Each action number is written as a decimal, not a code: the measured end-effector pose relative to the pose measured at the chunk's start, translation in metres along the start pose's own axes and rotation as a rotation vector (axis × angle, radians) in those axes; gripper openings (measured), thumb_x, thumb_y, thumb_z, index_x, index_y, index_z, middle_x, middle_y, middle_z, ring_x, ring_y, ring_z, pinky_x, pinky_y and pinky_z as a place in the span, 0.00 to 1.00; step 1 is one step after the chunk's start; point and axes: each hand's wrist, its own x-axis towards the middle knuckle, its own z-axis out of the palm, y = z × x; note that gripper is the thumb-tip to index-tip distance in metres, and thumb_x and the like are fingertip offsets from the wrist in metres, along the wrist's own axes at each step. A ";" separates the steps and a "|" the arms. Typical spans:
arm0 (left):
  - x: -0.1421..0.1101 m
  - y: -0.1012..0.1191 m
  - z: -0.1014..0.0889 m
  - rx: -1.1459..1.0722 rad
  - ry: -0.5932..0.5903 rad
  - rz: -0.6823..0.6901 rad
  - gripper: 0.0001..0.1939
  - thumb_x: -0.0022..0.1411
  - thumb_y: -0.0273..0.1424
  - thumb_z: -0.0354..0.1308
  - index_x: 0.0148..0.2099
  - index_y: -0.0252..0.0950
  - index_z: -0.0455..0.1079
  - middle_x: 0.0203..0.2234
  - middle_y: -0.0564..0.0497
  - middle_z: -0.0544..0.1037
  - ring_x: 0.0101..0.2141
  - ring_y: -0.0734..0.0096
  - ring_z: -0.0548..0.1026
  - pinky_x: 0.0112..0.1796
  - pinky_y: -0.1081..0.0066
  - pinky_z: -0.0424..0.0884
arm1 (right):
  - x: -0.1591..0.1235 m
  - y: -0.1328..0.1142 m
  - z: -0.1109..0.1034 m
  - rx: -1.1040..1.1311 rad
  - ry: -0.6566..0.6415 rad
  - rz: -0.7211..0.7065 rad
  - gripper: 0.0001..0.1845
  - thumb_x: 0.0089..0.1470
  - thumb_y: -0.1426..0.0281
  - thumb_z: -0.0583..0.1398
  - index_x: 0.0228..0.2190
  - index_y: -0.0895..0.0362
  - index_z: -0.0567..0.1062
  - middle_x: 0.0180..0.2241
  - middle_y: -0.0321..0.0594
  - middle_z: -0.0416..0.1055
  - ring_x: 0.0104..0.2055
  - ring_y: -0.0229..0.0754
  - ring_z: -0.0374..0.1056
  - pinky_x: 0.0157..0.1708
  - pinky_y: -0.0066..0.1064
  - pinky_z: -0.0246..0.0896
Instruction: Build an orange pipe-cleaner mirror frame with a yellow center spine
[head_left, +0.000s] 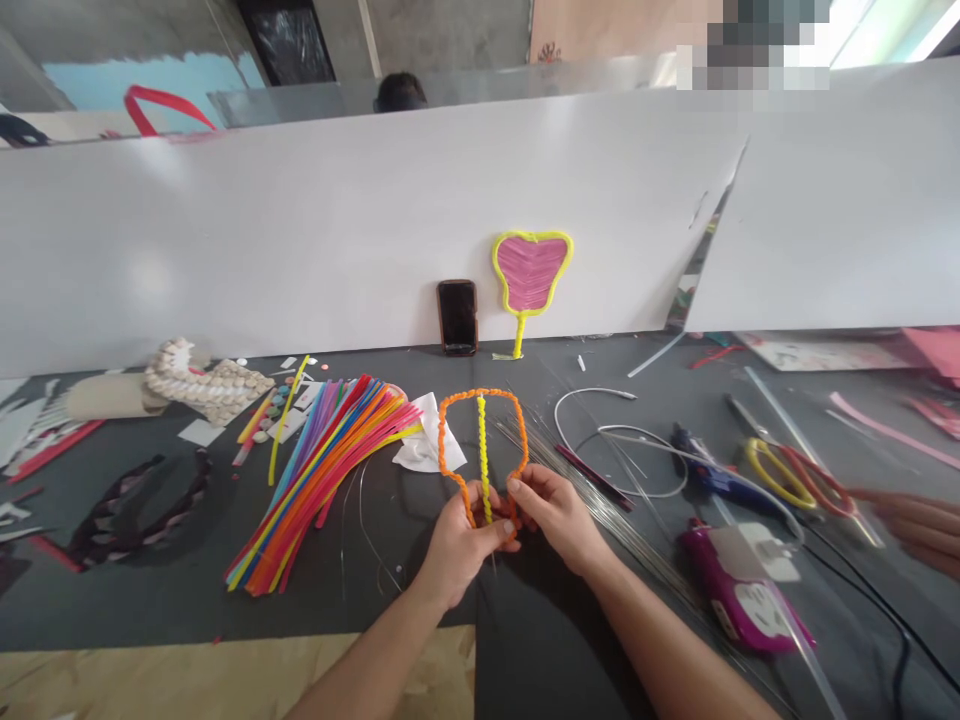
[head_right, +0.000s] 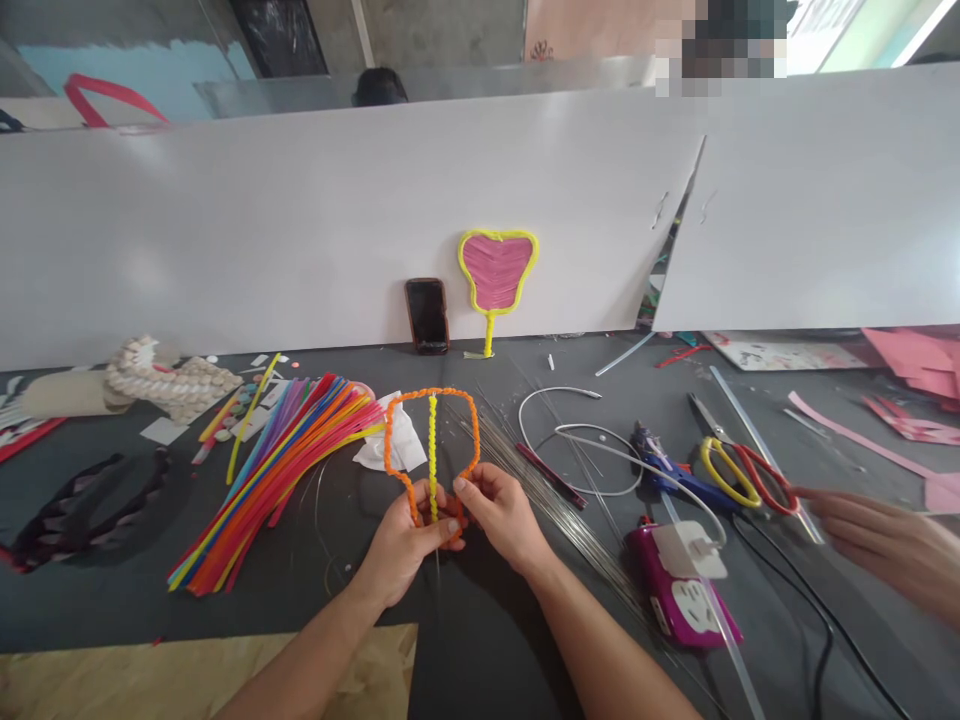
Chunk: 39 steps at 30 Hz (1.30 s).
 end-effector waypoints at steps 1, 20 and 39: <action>0.000 0.000 0.001 -0.002 -0.005 -0.005 0.15 0.45 0.28 0.67 0.31 0.34 0.63 0.26 0.55 0.71 0.28 0.75 0.72 0.28 0.71 0.76 | 0.000 -0.001 0.001 0.017 0.005 0.012 0.18 0.48 0.54 0.61 0.25 0.57 0.69 0.20 0.32 0.65 0.20 0.33 0.59 0.20 0.26 0.54; -0.001 -0.001 0.003 0.006 -0.025 -0.026 0.15 0.45 0.29 0.68 0.31 0.34 0.63 0.26 0.55 0.71 0.29 0.75 0.72 0.29 0.70 0.76 | 0.000 0.000 0.001 0.078 0.058 0.059 0.10 0.48 0.63 0.58 0.28 0.57 0.71 0.18 0.31 0.65 0.18 0.33 0.58 0.20 0.26 0.55; -0.001 -0.001 0.004 -0.009 -0.022 -0.038 0.16 0.43 0.30 0.69 0.30 0.34 0.64 0.25 0.55 0.72 0.29 0.73 0.73 0.28 0.71 0.76 | 0.000 0.002 0.001 0.119 0.047 0.067 0.12 0.46 0.60 0.61 0.29 0.56 0.71 0.18 0.31 0.65 0.19 0.33 0.59 0.20 0.27 0.56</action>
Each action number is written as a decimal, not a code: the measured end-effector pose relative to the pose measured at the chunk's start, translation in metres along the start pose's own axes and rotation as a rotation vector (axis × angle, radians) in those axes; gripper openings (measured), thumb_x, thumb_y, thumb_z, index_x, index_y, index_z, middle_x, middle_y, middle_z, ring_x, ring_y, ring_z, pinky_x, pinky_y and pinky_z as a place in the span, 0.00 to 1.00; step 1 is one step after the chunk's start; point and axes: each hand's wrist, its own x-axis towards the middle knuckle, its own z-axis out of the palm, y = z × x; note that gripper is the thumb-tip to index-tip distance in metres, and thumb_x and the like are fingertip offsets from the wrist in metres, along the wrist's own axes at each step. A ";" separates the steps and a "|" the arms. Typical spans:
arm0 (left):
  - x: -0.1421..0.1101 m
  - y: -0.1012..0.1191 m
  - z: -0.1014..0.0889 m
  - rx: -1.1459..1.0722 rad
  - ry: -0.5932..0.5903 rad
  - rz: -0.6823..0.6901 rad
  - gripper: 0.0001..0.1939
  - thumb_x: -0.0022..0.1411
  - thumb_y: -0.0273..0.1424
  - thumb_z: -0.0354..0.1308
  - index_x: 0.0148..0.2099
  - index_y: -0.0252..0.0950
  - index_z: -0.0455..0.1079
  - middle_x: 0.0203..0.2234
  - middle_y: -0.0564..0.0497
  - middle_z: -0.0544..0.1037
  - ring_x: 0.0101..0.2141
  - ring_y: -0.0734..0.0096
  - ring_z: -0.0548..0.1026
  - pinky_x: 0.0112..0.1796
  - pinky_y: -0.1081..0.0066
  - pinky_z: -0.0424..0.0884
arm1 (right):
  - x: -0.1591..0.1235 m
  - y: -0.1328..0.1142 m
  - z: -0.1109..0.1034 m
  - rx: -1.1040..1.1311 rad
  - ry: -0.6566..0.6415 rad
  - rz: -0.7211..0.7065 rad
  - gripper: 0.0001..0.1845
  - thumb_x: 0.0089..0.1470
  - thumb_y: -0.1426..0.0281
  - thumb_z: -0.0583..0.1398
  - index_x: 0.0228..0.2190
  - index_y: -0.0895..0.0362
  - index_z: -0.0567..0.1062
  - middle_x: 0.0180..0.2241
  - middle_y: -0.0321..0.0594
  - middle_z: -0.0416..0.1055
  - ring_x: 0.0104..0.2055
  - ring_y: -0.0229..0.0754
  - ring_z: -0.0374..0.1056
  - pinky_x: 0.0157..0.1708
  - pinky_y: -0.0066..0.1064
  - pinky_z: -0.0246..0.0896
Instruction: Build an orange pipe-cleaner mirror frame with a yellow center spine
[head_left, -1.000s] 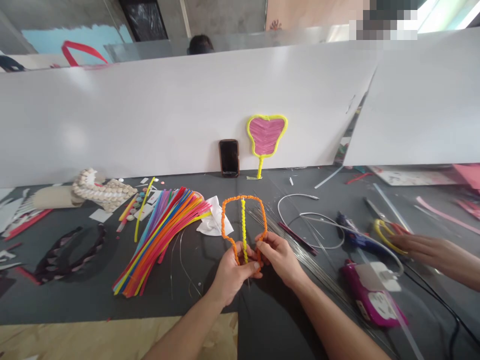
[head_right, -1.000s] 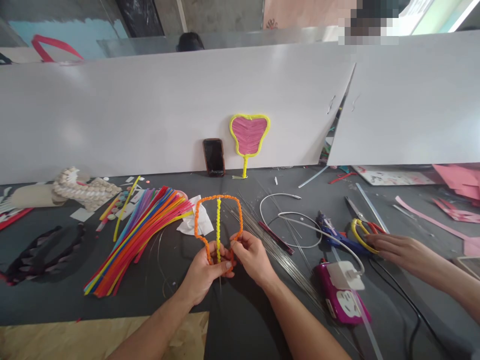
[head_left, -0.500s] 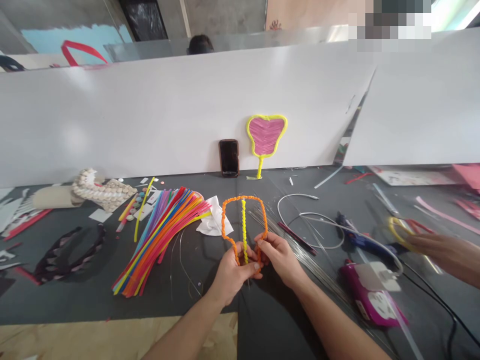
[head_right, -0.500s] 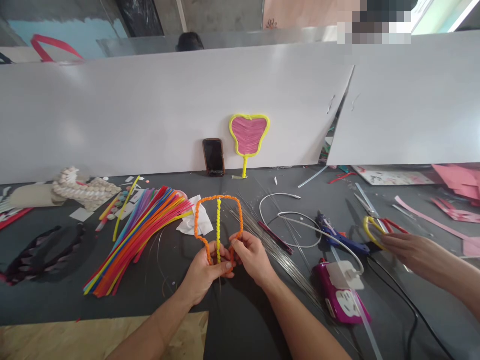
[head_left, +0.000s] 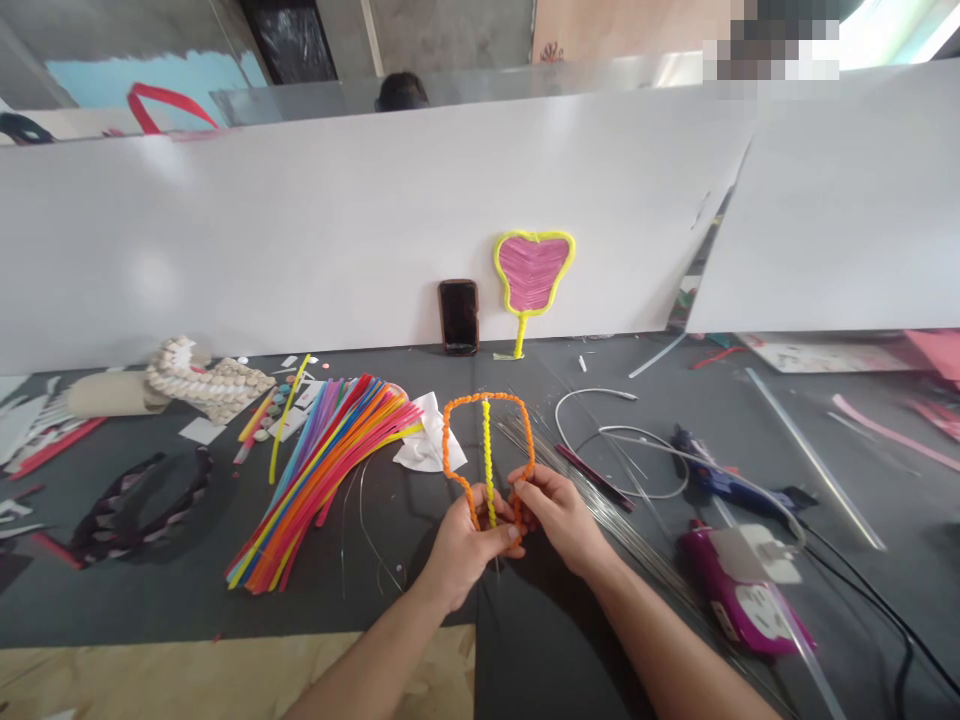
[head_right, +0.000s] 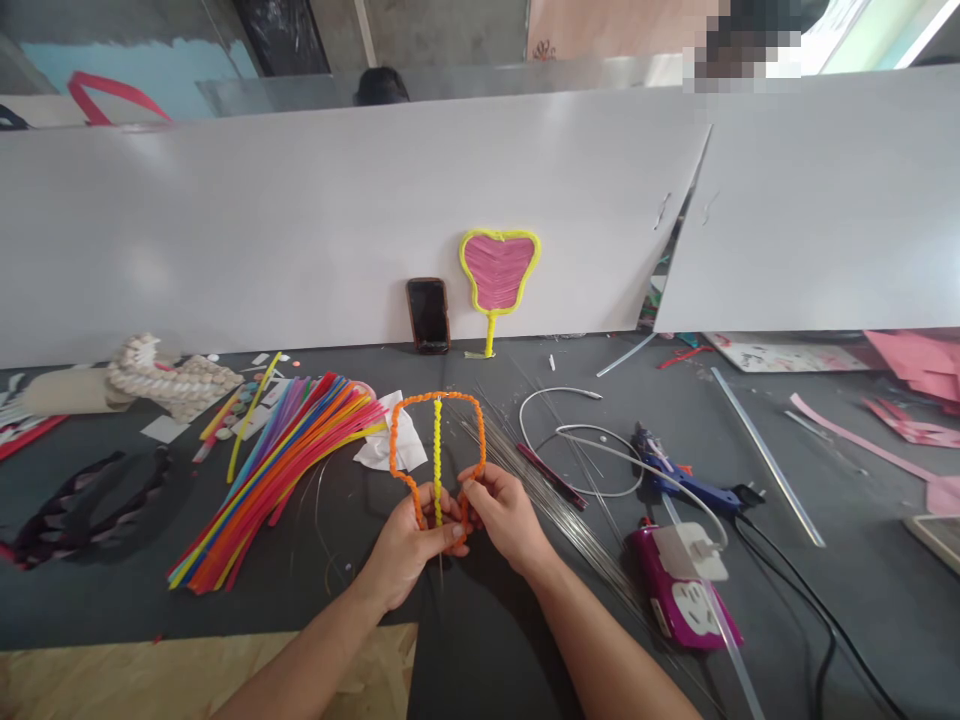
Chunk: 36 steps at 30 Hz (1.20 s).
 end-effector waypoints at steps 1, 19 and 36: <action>0.000 0.000 0.000 -0.001 -0.002 0.001 0.16 0.43 0.30 0.69 0.30 0.34 0.64 0.26 0.55 0.72 0.29 0.73 0.73 0.28 0.71 0.76 | 0.000 0.000 0.000 0.001 -0.002 0.001 0.13 0.47 0.59 0.61 0.29 0.56 0.71 0.18 0.31 0.65 0.19 0.33 0.59 0.20 0.26 0.56; 0.001 0.000 -0.004 -0.008 -0.099 -0.003 0.15 0.45 0.30 0.69 0.31 0.34 0.65 0.23 0.54 0.72 0.24 0.76 0.71 0.28 0.73 0.72 | 0.002 0.006 -0.003 0.174 -0.012 -0.006 0.18 0.47 0.54 0.62 0.31 0.56 0.75 0.21 0.32 0.65 0.19 0.32 0.57 0.19 0.25 0.50; 0.008 0.003 -0.012 -0.047 0.068 0.066 0.23 0.50 0.36 0.65 0.48 0.36 0.66 0.40 0.47 0.75 0.38 0.67 0.74 0.38 0.70 0.70 | 0.006 0.005 -0.009 0.327 -0.039 -0.080 0.13 0.50 0.59 0.63 0.31 0.56 0.74 0.25 0.34 0.67 0.26 0.33 0.60 0.28 0.26 0.56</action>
